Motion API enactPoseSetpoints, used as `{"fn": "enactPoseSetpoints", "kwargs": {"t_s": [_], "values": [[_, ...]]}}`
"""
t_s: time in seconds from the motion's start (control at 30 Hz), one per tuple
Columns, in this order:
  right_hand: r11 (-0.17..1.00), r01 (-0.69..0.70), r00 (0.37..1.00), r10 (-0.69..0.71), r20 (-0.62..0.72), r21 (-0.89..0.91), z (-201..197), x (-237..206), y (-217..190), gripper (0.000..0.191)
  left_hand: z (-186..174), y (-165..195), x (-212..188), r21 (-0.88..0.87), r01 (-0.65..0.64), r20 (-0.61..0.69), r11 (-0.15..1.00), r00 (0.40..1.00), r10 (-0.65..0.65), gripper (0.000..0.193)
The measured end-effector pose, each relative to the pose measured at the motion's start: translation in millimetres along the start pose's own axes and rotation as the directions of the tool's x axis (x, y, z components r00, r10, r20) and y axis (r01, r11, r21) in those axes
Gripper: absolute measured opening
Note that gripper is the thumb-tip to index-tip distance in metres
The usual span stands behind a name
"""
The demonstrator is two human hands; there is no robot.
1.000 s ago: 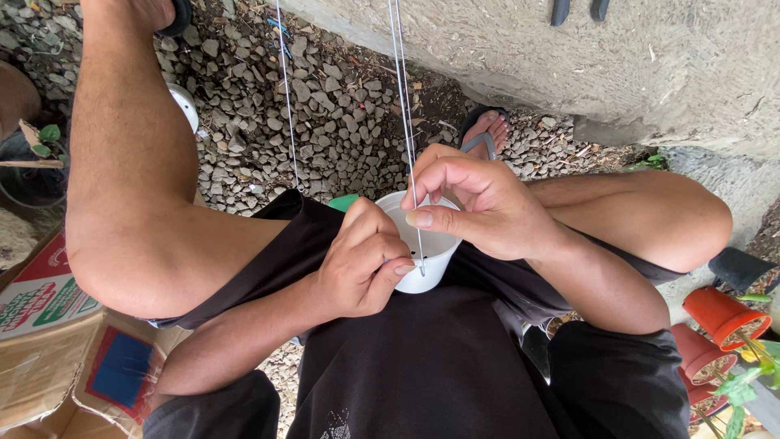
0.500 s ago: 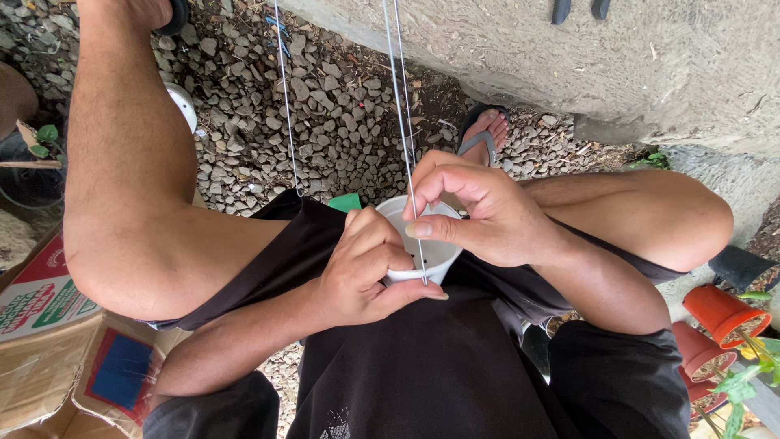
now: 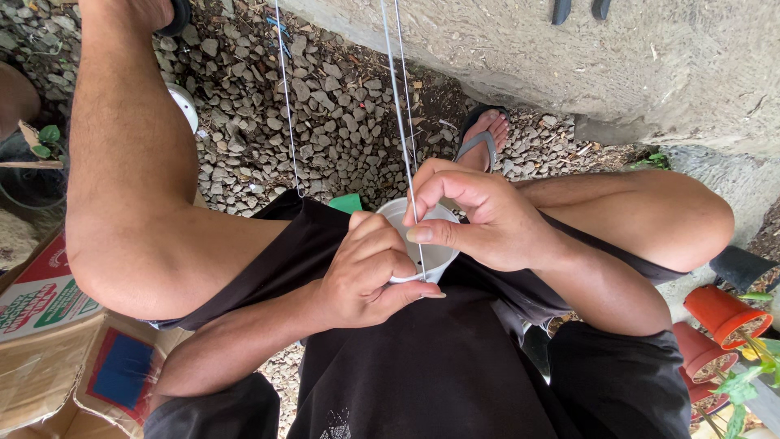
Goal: The person straightens a looped wire, cuts it into three pieces using pliers, and threads the wires through holes in a white plastic pot to create a hanging support. The person then bends the wire ends to secure the pot.
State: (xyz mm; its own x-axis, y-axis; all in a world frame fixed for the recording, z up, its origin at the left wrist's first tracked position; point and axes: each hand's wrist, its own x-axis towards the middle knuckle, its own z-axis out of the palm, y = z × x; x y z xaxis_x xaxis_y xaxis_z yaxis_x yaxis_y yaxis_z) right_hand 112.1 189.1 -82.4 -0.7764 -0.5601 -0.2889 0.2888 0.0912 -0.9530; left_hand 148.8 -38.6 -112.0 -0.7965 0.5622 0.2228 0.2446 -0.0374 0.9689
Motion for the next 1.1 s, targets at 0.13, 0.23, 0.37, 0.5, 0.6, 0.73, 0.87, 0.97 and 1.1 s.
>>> {"fn": "enactPoseSetpoints", "kwargs": {"t_s": [0.13, 0.23, 0.37, 0.5, 0.6, 0.73, 0.87, 0.97, 1.1], "values": [[0.998, 0.004, 1.000, -0.005, -0.024, -0.064, 1.6, -3.9, -3.9, 0.010, 2.7, -1.8, -1.8, -0.020, -0.009, 0.005, 1.000, 1.000, 0.009, 0.030], [0.994, 0.015, 0.996, -0.024, -0.082, -0.107, 2.4, -8.6, -9.8, 0.013, 3.2, -2.0, -1.7, -0.040, 0.044, -0.001, 0.998, 0.999, -0.044, 0.026], [0.993, 0.022, 0.995, -0.033, -0.093, -0.119, 2.1, -14.7, -14.8, 0.018, 4.0, -1.7, 0.5, -0.110, 0.054, 0.017, 0.992, 0.998, -0.053, 0.025], [0.991, -0.004, 0.987, -0.017, -0.161, -0.133, 4.5, -24.1, -4.6, 0.016, 5.4, 3.1, 0.3, -0.114, 0.076, 0.016, 0.990, 0.997, -0.075, 0.020], [0.943, -0.122, 0.932, 0.001, -0.362, -0.311, 4.1, -38.2, 16.0, 0.021, 4.9, 9.2, -2.2, -0.120, 0.127, 0.020, 0.985, 0.992, -0.125, 0.017], [0.814, -0.455, 0.796, 0.191, -0.574, -0.361, -3.7, -47.6, 66.7, 0.047, 9.9, 17.8, -7.0, -0.194, 0.203, 0.001, 0.960, 0.978, -0.207, 0.017], [0.920, -0.372, 0.822, 0.389, -0.415, 0.124, 1.9, -36.6, 123.0, 0.060, 22.3, 22.6, -15.6, -0.293, 0.239, -0.042, 0.926, 0.964, -0.262, 0.016], [0.843, -0.324, 0.875, 0.439, -0.203, 0.429, 10.2, -34.0, 134.1, 0.055, 28.1, 25.5, -26.3, -0.347, 0.210, -0.092, 0.914, 0.962, -0.256, 0.014], [0.823, -0.346, 0.883, 0.448, -0.140, 0.451, 7.2, -51.8, 121.7, 0.036, 31.1, 30.7, -40.7, -0.436, 0.200, -0.121, 0.878, 0.953, -0.277, 0.014]]}}
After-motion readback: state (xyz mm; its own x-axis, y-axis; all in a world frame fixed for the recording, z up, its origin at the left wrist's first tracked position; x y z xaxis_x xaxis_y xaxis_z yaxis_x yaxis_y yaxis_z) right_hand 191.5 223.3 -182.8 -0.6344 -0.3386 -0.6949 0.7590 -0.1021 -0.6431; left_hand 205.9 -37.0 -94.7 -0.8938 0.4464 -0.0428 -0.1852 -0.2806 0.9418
